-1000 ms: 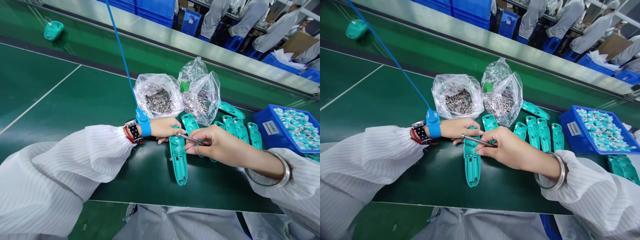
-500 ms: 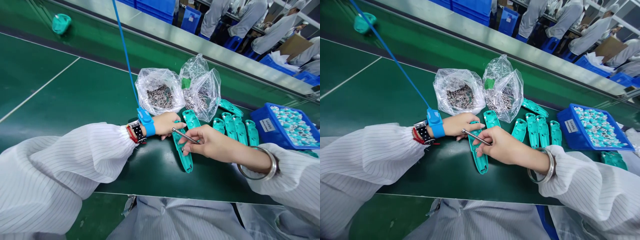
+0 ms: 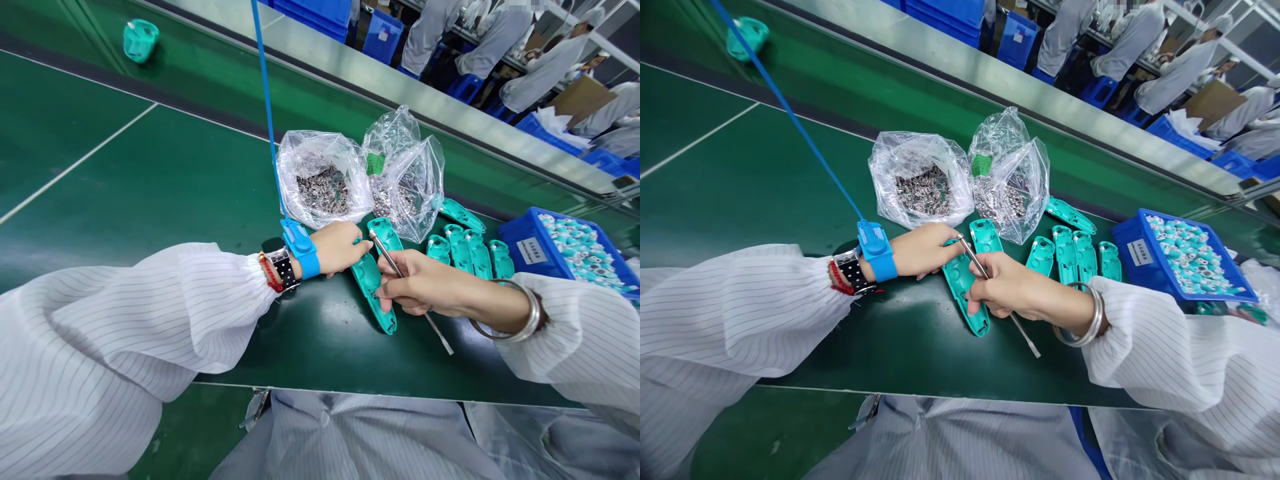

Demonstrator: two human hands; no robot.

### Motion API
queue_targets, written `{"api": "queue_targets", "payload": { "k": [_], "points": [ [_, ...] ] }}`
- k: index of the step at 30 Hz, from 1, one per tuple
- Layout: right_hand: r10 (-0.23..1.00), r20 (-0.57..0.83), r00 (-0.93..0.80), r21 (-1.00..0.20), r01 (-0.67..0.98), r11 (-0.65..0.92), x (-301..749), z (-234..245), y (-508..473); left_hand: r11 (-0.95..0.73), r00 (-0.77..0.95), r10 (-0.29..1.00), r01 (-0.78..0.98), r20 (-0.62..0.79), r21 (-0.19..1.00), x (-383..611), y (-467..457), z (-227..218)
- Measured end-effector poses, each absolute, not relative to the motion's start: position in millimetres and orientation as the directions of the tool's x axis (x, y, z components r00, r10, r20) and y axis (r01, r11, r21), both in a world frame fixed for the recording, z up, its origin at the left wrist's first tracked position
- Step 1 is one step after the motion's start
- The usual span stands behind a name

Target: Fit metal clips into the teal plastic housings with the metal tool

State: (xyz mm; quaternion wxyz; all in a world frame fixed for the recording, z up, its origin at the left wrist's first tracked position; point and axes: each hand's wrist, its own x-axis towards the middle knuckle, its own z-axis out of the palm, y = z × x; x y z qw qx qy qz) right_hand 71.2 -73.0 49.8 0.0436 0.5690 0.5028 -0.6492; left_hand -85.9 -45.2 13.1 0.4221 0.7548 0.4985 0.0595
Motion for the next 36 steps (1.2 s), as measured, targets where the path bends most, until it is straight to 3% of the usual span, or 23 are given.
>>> {"api": "queue_targets", "payload": {
  "k": [8,15,27,33,36],
  "points": [
    [0.524,-0.779,-0.345,-0.612,0.601,-0.514,79.1,46.8,-65.7,-0.160,0.336,0.909,0.828,-0.247,0.538,-80.6,-49.6,1.5],
    [0.497,-0.827,-0.264,-0.531,0.659,-0.534,73.0,51.7,-56.0,-0.091,0.222,0.943,0.889,-0.248,0.450,-78.9,-60.2,4.6],
    [0.548,-0.831,-0.095,-0.498,0.565,-0.658,64.2,49.3,-64.5,-0.167,0.261,0.945,0.902,-0.195,0.399,-79.7,-64.1,6.8],
    [0.564,-0.805,-0.184,-0.526,0.660,-0.536,74.8,50.5,-65.4,-0.221,0.326,0.922,0.887,-0.210,0.405,-83.8,-58.2,4.0],
    [0.630,-0.731,-0.263,-0.624,0.631,-0.461,80.1,64.9,-62.9,-0.279,0.381,0.905,0.866,-0.188,0.414,-88.1,-54.0,1.4]
  ]
}}
